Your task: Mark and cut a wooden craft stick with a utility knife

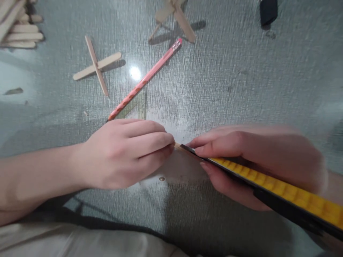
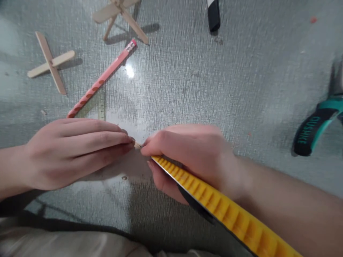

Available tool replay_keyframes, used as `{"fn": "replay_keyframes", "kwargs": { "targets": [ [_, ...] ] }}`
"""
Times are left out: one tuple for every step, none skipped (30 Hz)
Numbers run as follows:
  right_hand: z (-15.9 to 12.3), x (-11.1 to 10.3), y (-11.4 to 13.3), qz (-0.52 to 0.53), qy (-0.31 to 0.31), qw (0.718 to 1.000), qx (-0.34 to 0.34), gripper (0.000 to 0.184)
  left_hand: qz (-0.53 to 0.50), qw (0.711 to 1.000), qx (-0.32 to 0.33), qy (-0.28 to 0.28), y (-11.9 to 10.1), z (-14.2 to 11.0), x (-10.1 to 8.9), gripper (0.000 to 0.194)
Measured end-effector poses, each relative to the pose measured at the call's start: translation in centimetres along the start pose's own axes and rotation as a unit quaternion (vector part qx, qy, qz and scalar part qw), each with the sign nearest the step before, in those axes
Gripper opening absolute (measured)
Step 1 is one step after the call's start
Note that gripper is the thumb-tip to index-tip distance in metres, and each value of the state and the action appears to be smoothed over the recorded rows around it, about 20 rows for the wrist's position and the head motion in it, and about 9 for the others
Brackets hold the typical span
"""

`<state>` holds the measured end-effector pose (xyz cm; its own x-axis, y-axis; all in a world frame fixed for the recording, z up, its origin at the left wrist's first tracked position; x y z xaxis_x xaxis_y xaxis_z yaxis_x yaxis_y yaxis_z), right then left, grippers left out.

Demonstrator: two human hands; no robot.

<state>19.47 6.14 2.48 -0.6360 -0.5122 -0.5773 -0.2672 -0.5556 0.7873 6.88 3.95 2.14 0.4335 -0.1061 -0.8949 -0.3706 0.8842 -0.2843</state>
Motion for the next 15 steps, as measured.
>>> {"fn": "replay_keyframes", "kwargs": {
  "targets": [
    [0.01,0.05,0.09,-0.004,0.002,1.0,-0.004,0.011,-0.001,1.0,-0.002,-0.004,0.0,-0.01,0.0,0.025],
    [0.0,0.12,0.14,-0.005,0.006,1.0,-0.007,0.011,-0.002,1.0,-0.005,-0.008,0.01,-0.02,-0.01,0.025],
    [-0.01,0.17,0.15,-0.004,0.008,1.0,-0.009,0.011,-0.002,1.0,-0.006,-0.011,0.01,-0.04,-0.01,0.025],
    [-0.01,0.21,0.07,-0.001,0.01,1.0,-0.006,0.012,-0.002,1.0,-0.008,-0.011,0.02,-0.04,0.02,0.026],
    [0.0,0.25,-0.04,0.003,0.011,1.0,-0.001,0.014,-0.001,1.0,-0.01,-0.011,0.04,-0.02,0.03,0.028],
    [0.01,0.28,-0.1,0.007,0.012,1.0,0.0,0.015,-0.001,1.0,-0.01,-0.009,0.07,0.02,0.03,0.029],
    [0.03,0.27,-0.12,0.009,0.011,1.0,-0.001,0.016,-0.001,1.0,-0.011,-0.008,0.11,0.09,-0.04,0.031],
    [0.02,0.22,-0.15,0.008,0.009,1.0,0.0,0.016,-0.001,1.0,-0.01,-0.011,0.16,0.19,-0.21,0.032],
    [0.0,0.2,-0.13,0.007,0.009,1.0,-0.001,0.017,-0.003,1.0,-0.009,-0.007,0.21,0.3,-0.32,0.033],
    [-0.06,0.17,-0.11,0.006,0.008,1.0,-0.001,0.017,-0.005,1.0,-0.005,0.001,0.23,0.42,-0.39,0.033],
    [-0.15,0.14,-0.11,0.004,0.007,1.0,0.002,0.017,-0.007,1.0,-0.001,0.012,0.22,0.52,-0.4,0.034],
    [-0.25,0.11,-0.17,0.002,0.006,1.0,0.009,0.017,-0.01,1.0,0.004,0.029,0.18,0.58,-0.27,0.034],
    [-0.35,0.09,-0.22,0.0,0.006,1.0,0.018,0.016,-0.012,0.999,0.006,0.04,0.16,0.58,-0.18,0.034],
    [-0.42,0.11,-0.23,-0.002,0.007,1.0,0.023,0.016,-0.013,0.999,0.006,0.045,0.14,0.53,-0.11,0.035],
    [-0.45,0.12,-0.15,-0.002,0.008,1.0,0.022,0.015,-0.011,0.999,0.0,0.035,0.19,0.45,-0.19,0.034]
  ]
}}
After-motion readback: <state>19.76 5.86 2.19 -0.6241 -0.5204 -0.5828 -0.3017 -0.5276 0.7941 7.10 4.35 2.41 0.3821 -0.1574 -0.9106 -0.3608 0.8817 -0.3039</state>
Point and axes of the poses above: each hand's wrist, its own z-axis towards the middle knuckle, its own x-axis out of the palm, y = z × x, the point moved 8 cm from there along z, towards the middle knuckle, and after that the axes turned 5 degrees about z, right-handed, at the moved point
